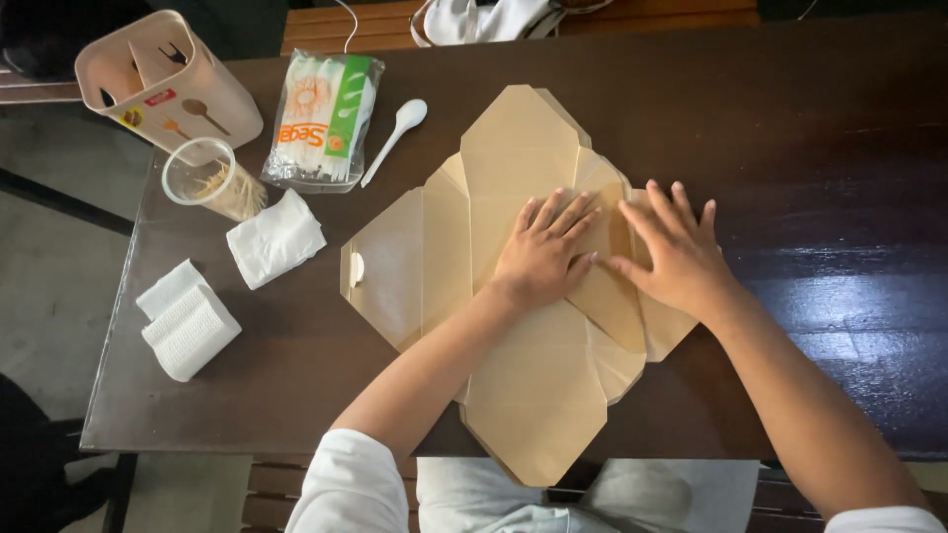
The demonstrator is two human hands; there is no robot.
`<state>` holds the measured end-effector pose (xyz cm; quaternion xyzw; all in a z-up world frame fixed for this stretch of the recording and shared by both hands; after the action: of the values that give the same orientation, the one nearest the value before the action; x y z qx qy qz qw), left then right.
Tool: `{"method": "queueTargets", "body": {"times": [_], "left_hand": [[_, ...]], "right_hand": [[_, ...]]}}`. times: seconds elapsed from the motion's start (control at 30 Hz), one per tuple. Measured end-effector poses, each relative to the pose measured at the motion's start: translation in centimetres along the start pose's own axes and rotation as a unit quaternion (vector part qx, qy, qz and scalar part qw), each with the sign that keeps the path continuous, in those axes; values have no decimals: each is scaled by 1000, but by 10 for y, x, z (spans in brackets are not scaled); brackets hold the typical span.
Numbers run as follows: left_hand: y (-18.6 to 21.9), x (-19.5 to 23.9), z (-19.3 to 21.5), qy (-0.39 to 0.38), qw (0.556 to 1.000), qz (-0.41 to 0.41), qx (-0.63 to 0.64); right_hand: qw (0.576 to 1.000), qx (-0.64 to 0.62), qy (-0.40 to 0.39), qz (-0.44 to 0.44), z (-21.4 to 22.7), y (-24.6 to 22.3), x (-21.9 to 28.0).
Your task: The person assembles a flat cardboard box by folding and pressing the flaps into shape. They repeatedly adjust the edges and creases to form the box structure on a wooden table.
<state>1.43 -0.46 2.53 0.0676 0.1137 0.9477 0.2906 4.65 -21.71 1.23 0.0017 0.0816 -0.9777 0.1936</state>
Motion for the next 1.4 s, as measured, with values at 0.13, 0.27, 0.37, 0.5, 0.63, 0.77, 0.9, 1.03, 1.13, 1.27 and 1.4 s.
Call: {"method": "queueTargets", "body": {"times": [0.13, 0.27, 0.37, 0.5, 0.63, 0.77, 0.9, 1.03, 1.13, 1.27, 1.4], "left_hand": [[0, 0, -1, -1, 1000, 4, 5], [-1, 1, 2, -4, 1000, 3, 13], [0, 0, 3, -11, 1000, 3, 8], [4, 2, 9, -21, 1000, 5, -11], [3, 1, 7, -18, 1000, 6, -1], [4, 1, 10, -12, 1000, 10, 3], [4, 4, 12, -11, 1000, 15, -1], [1, 3, 5, -4, 1000, 9, -1], [2, 1, 3, -15, 1000, 16, -13], [5, 3, 10, -33, 999, 9, -26], [3, 1, 10, -30, 999, 21, 1]], "right_hand": [[994, 31, -103, 23, 0, 4, 15], [997, -40, -67, 12, -2, 4, 3], [996, -40, -83, 13, -2, 5, 7], [993, -24, -111, 11, 3, 1, 10], [997, -11, -77, 0, 2, -1, 5], [987, 48, -155, 8, 14, -1, 21], [990, 47, -130, -7, 3, -5, 12], [992, 65, -104, -6, -4, -9, 12], [987, 58, -151, 15, -3, -3, 17], [996, 24, -83, 25, -5, -10, 12], [992, 39, -117, 0, -9, -7, 4]]}}
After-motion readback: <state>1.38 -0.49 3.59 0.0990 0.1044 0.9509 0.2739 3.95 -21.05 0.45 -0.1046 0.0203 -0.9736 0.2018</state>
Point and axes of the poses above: each hand's wrist, its own x-axis away from the middle knuckle, its own z-axis out of the back of the hand, y = z × x, the point moved 2 cm from there along -x, towards the middle knuckle, and after that the axes turned 10 degrees about -z, right-handed, at the moved point
